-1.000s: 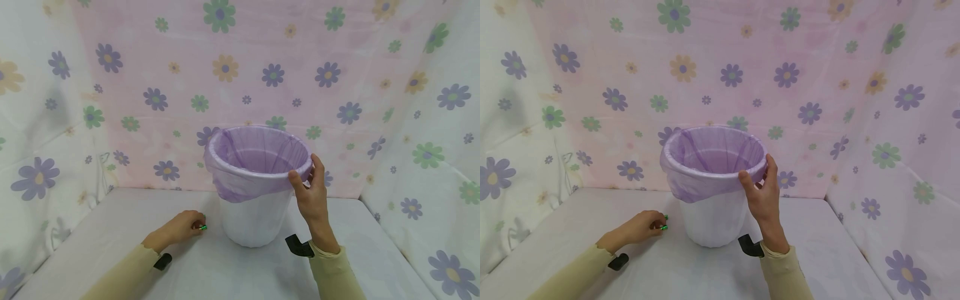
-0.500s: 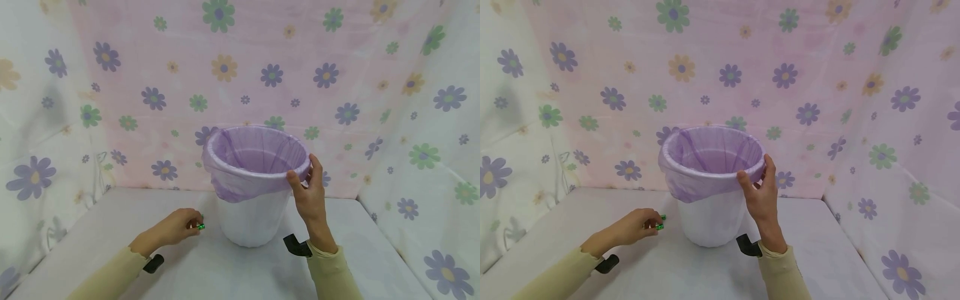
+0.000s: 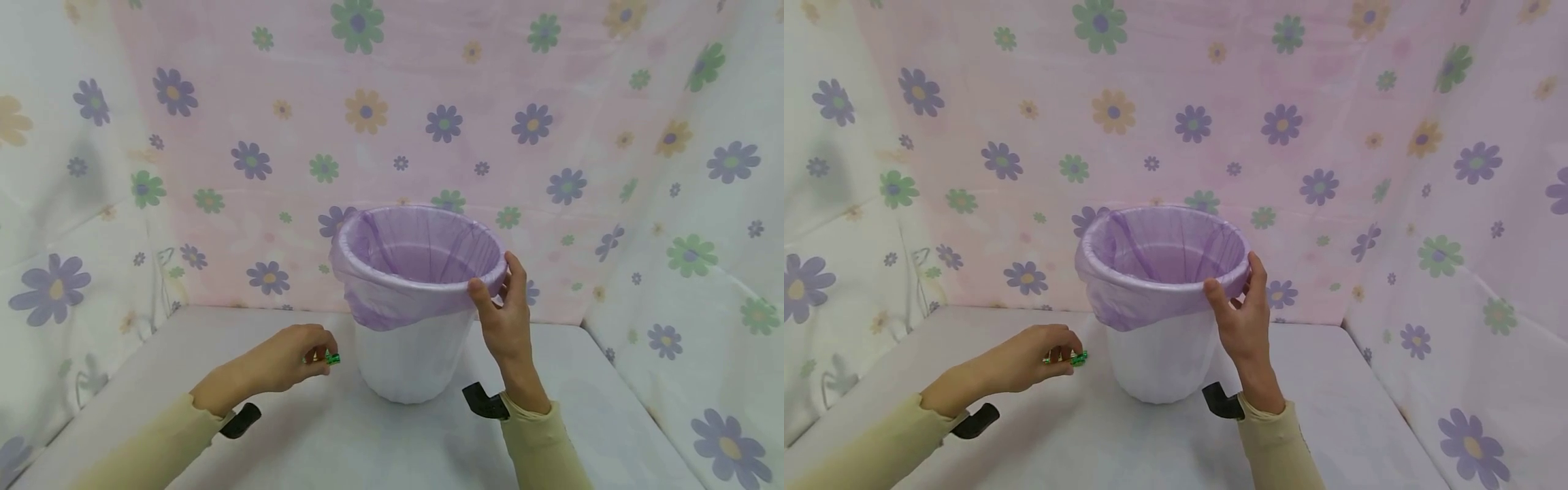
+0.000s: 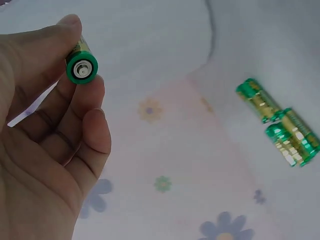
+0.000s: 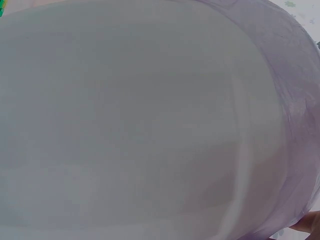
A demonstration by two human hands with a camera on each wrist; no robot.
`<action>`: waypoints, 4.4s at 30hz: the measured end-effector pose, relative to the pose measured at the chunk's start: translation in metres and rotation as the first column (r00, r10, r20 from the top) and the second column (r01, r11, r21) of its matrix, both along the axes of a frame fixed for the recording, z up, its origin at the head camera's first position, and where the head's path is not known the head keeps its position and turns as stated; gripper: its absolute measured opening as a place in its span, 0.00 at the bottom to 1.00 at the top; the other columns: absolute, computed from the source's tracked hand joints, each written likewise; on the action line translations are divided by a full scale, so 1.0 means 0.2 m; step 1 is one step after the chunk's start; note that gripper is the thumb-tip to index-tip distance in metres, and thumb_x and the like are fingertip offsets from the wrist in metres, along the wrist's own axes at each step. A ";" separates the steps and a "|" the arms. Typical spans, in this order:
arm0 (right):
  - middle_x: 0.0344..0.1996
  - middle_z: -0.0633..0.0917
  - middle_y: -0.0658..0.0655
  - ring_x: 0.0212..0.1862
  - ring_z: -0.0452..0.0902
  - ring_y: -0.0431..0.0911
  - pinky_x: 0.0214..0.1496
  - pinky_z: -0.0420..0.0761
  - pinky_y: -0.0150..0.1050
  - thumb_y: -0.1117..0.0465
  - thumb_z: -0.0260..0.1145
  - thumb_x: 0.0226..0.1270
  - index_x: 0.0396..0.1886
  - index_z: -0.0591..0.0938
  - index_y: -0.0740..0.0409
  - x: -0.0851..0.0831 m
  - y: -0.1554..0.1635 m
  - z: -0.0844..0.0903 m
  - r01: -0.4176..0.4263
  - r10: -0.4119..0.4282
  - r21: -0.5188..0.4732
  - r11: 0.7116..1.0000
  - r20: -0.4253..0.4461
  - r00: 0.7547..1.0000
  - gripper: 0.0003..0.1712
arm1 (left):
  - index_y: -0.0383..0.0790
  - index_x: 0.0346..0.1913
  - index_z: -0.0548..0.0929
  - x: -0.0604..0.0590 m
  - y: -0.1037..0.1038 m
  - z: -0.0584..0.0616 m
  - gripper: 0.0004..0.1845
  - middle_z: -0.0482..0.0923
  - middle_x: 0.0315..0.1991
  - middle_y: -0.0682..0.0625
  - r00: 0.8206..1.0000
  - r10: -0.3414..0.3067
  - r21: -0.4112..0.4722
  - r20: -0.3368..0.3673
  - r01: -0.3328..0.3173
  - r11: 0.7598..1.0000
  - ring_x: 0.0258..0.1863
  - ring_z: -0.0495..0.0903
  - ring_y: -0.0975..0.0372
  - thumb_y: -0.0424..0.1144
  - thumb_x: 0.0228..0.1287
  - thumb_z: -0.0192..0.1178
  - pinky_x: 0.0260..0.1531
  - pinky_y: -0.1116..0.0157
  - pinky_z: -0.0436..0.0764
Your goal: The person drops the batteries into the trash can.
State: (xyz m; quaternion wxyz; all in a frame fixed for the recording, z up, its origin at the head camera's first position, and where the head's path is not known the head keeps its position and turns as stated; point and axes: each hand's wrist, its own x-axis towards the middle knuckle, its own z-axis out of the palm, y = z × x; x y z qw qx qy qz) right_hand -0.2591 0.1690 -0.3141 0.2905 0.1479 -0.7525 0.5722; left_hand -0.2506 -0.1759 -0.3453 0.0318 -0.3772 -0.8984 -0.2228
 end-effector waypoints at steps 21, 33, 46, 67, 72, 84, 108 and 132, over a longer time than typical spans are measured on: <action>0.64 0.66 0.60 0.61 0.67 0.53 0.58 0.71 0.57 0.46 0.62 0.65 0.75 0.52 0.43 0.00 0.00 0.00 0.017 -0.018 0.013 1.000 0.014 1.000 0.43 | 0.42 0.40 0.81 0.08 0.17 0.55 0.09 0.74 0.30 0.59 0.969 -0.175 -0.011 -0.172 0.176 0.984 0.29 0.72 0.68 0.32 0.57 0.68 0.32 0.66 0.77; 0.64 0.66 0.60 0.61 0.66 0.53 0.58 0.70 0.58 0.47 0.62 0.65 0.75 0.52 0.44 0.00 0.00 0.00 0.015 -0.015 0.007 1.000 0.013 1.000 0.43 | 0.43 0.40 0.83 0.02 0.28 0.81 0.08 0.76 0.29 0.57 0.978 -0.161 0.014 -0.134 0.164 0.986 0.29 0.73 0.63 0.34 0.58 0.68 0.33 0.65 0.76; 0.64 0.66 0.59 0.61 0.67 0.53 0.58 0.71 0.57 0.47 0.63 0.65 0.74 0.52 0.43 0.00 0.00 0.00 0.012 -0.012 0.003 1.000 0.012 1.000 0.43 | 0.43 0.40 0.83 -0.23 0.40 0.85 0.07 0.77 0.29 0.52 0.989 -0.043 0.012 -0.142 0.045 0.999 0.30 0.73 0.60 0.35 0.59 0.67 0.35 0.64 0.74; 0.66 0.65 0.58 0.63 0.65 0.53 0.60 0.69 0.57 0.47 0.62 0.65 0.75 0.51 0.44 0.00 0.00 0.00 0.013 -0.013 0.003 1.000 0.030 0.999 0.44 | 0.42 0.38 0.82 -0.43 0.57 0.73 0.06 0.77 0.29 0.51 0.997 -0.015 0.092 -0.078 0.022 0.996 0.33 0.73 0.60 0.35 0.58 0.67 0.37 0.64 0.73; 0.65 0.66 0.58 0.63 0.66 0.53 0.60 0.70 0.57 0.46 0.62 0.65 0.74 0.51 0.44 0.00 0.00 0.00 0.015 -0.015 0.004 1.000 0.028 1.000 0.43 | 0.42 0.38 0.82 -0.45 0.59 0.73 0.06 0.77 0.30 0.51 0.996 -0.009 0.091 -0.088 0.017 0.996 0.33 0.74 0.60 0.34 0.58 0.67 0.36 0.65 0.73; 0.65 0.66 0.58 0.62 0.66 0.53 0.59 0.70 0.57 0.47 0.62 0.65 0.74 0.51 0.44 0.00 -0.01 0.00 0.012 -0.012 0.003 1.000 0.026 1.000 0.43 | 0.42 0.38 0.82 -0.45 0.61 0.72 0.06 0.78 0.29 0.51 0.996 -0.008 0.073 -0.089 0.014 0.997 0.31 0.75 0.60 0.34 0.58 0.67 0.37 0.65 0.74; 0.65 0.65 0.58 0.61 0.66 0.53 0.60 0.70 0.57 0.47 0.62 0.66 0.74 0.51 0.43 0.01 0.00 0.01 0.006 -0.006 0.003 1.000 0.031 0.999 0.43 | 0.40 0.41 0.81 -0.44 0.60 0.73 0.10 0.77 0.31 0.50 0.993 0.000 0.038 -0.118 0.004 0.999 0.33 0.74 0.60 0.39 0.59 0.66 0.39 0.65 0.74; 0.64 0.66 0.60 0.61 0.67 0.53 0.59 0.70 0.57 0.47 0.62 0.66 0.74 0.51 0.42 0.01 0.00 0.00 0.009 -0.010 0.010 1.000 0.026 1.000 0.42 | 0.42 0.38 0.81 -0.17 0.27 0.72 0.05 0.75 0.27 0.53 0.966 -0.025 0.191 -0.258 0.076 0.979 0.28 0.72 0.62 0.39 0.62 0.64 0.33 0.64 0.74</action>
